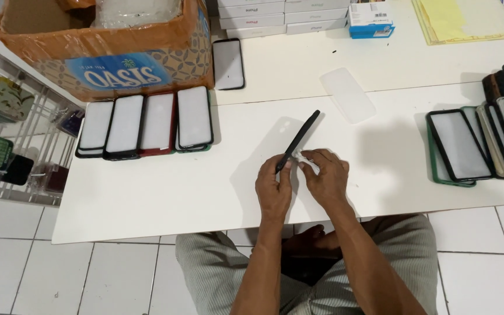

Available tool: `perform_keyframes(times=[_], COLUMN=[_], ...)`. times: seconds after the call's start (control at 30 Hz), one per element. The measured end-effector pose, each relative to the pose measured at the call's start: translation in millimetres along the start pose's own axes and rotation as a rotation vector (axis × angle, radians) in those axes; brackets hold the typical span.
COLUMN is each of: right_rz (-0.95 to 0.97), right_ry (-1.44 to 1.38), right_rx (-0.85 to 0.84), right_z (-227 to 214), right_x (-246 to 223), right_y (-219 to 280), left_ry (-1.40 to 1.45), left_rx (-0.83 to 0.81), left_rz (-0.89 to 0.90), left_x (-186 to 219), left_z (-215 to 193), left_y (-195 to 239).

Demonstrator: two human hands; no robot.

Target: Cleaning a black phone case using a white cloth to remove dust and smudges.

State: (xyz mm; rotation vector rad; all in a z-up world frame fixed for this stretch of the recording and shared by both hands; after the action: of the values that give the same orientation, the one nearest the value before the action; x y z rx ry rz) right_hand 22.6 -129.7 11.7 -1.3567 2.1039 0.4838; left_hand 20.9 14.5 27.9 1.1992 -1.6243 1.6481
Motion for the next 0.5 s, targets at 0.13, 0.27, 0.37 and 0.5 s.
perform_keyframes(times=[0.13, 0.27, 0.37, 0.5], right_rz=[0.002, 0.0, 0.011, 0.087], right_ry=[-0.017, -0.013, -0.032, -0.297], right_rx=[0.001, 0.008, 0.025, 0.068], right_z=[1, 3, 4, -9], right_x=[2, 5, 8, 0], right_y=[0, 0, 0, 7], left_ry=[-0.005, -0.009, -0.007, -0.002], left_rx=[-0.003, -0.017, -0.021, -0.015], left_rz=[-0.009, -0.023, -0.04, -0.053], left_x=[-2, 2, 2, -2], left_z=[0, -1, -1, 0], left_y=[1, -1, -1, 0])
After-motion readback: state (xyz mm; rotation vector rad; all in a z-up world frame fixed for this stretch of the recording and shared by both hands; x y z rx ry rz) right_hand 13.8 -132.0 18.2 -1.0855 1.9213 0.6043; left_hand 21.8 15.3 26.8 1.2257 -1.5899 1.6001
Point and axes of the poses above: each hand's wrist, its own y-axis away from the middle knuckle, its own z-axis out of the palm, x = y × z, the point moved 3 cm from there along -y, towards the middle knuckle, and after that the axes turned 15 degrees about z, right-handed, at the moved point
